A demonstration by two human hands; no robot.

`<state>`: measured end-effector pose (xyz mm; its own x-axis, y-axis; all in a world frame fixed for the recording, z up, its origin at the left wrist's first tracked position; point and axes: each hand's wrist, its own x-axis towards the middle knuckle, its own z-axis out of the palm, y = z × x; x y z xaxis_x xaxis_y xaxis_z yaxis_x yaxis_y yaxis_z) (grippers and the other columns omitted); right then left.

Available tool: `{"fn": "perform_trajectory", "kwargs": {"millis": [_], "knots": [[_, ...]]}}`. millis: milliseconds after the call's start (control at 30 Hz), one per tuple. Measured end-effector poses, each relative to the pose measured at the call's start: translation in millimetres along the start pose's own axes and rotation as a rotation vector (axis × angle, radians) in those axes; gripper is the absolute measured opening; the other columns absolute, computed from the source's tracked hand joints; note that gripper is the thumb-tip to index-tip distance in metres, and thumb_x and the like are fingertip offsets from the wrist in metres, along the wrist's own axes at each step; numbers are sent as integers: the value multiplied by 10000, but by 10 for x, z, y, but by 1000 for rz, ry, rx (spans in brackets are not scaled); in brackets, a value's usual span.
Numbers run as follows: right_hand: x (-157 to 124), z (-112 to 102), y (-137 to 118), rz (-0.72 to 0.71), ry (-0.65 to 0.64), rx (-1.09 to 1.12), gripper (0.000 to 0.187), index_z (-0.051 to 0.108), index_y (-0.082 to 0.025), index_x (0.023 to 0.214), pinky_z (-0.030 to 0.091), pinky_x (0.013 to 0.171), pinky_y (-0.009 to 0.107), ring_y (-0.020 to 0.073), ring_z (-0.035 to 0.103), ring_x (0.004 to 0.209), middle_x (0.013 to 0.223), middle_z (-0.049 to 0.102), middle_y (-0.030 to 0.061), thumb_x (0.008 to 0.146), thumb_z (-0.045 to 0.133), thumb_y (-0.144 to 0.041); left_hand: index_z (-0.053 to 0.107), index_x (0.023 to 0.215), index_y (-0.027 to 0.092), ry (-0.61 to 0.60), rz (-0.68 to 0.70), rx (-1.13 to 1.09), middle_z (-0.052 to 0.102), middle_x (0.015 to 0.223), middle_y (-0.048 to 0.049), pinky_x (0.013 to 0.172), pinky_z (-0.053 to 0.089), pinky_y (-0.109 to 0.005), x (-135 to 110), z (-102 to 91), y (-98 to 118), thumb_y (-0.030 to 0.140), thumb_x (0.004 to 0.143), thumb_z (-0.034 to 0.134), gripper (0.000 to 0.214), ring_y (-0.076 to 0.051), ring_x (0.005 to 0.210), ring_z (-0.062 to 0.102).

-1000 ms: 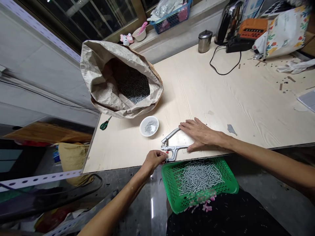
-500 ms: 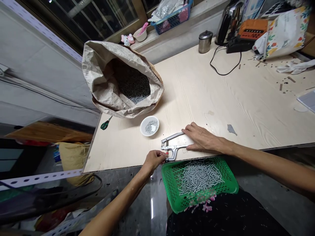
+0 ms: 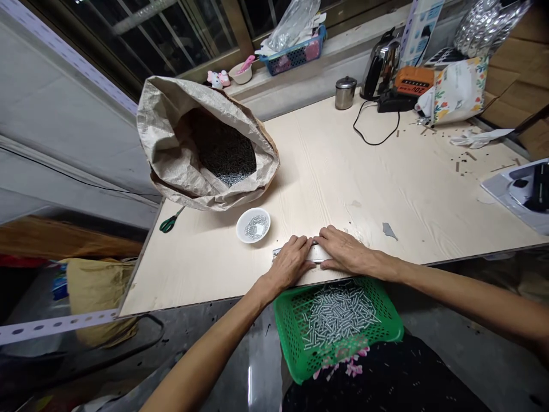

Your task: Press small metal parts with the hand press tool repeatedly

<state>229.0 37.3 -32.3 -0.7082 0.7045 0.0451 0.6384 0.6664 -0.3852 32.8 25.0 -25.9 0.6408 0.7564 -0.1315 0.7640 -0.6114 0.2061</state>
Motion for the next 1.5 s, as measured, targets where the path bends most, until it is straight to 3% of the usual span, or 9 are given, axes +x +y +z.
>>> {"fn": "perform_trajectory", "kwargs": {"millis": [133, 267, 467, 567, 833, 967, 1133, 1333, 1500], "knots": [[104, 155, 31, -9, 15, -28, 71, 606, -153, 865, 462, 757, 328, 206, 534, 874, 893, 603, 85, 888, 580, -216, 582, 996, 151, 53, -38, 7, 619, 947, -81, 809, 477, -373, 5, 96, 23, 325, 965, 402, 253, -224, 902, 525], [154, 209, 67, -39, 40, -24, 139, 605, -177, 836, 473, 735, 337, 204, 546, 848, 861, 610, 76, 924, 516, -236, 596, 942, 157, 136, -86, -6, 633, 896, -78, 793, 496, -373, -1, 185, 21, 333, 970, 386, 275, -218, 889, 552], [78, 108, 191, -90, 110, 25, 571, 478, -153, 1282, 457, 884, 432, 289, 476, 1133, 1274, 522, 156, 826, 632, -459, 552, 1173, 197, 342, -143, -2, 458, 1404, -143, 1020, 438, -511, -289, 283, 142, 283, 891, 564, 295, -299, 1312, 407], [163, 132, 232, -35, 125, -9, 363, 525, -148, 1234, 447, 858, 398, 255, 507, 1037, 1181, 576, 134, 913, 517, -317, 541, 1205, 205, 374, -164, -23, 425, 1442, -142, 1044, 428, -527, -434, 391, 318, 238, 912, 522, 296, -304, 1377, 332], [557, 239, 311, 11, 204, -204, 235, 629, -192, 898, 353, 694, 319, 210, 462, 840, 895, 599, 72, 927, 410, -111, 506, 1267, 206, 430, -227, -174, 544, 1286, -125, 1011, 482, -459, -503, 523, 568, 245, 962, 412, 321, -245, 1225, 512], [546, 284, 341, -23, 227, -241, 266, 623, -197, 960, 342, 699, 318, 213, 459, 871, 926, 596, 74, 924, 388, -76, 615, 1035, 177, 547, -487, -117, 585, 1089, -120, 883, 515, -413, -631, 351, 434, 282, 941, 464, 207, -232, 1047, 552], [526, 344, 338, -25, 261, -255, 305, 621, -187, 960, 352, 694, 320, 215, 460, 867, 912, 591, 73, 925, 350, -52, 640, 748, 164, 299, -903, -156, 609, 857, -88, 716, 464, -355, -737, 101, 89, 396, 820, 614, 245, -250, 894, 548], [559, 339, 342, -30, 269, -252, 285, 621, -182, 955, 359, 692, 315, 208, 467, 850, 904, 599, 66, 929, 366, -58, 577, 534, 166, -148, -950, -434, 548, 521, -4, 556, 332, -261, -590, -136, -241, 326, 728, 659, 265, -152, 590, 532], [571, 306, 388, -4, 281, -245, 293, 620, -186, 950, 363, 699, 309, 207, 476, 854, 912, 605, 61, 927, 364, -45, 647, 661, 173, 70, -745, -197, 636, 736, -47, 635, 399, -274, -650, -385, -8, 267, 806, 615, 176, -182, 740, 583]]}}
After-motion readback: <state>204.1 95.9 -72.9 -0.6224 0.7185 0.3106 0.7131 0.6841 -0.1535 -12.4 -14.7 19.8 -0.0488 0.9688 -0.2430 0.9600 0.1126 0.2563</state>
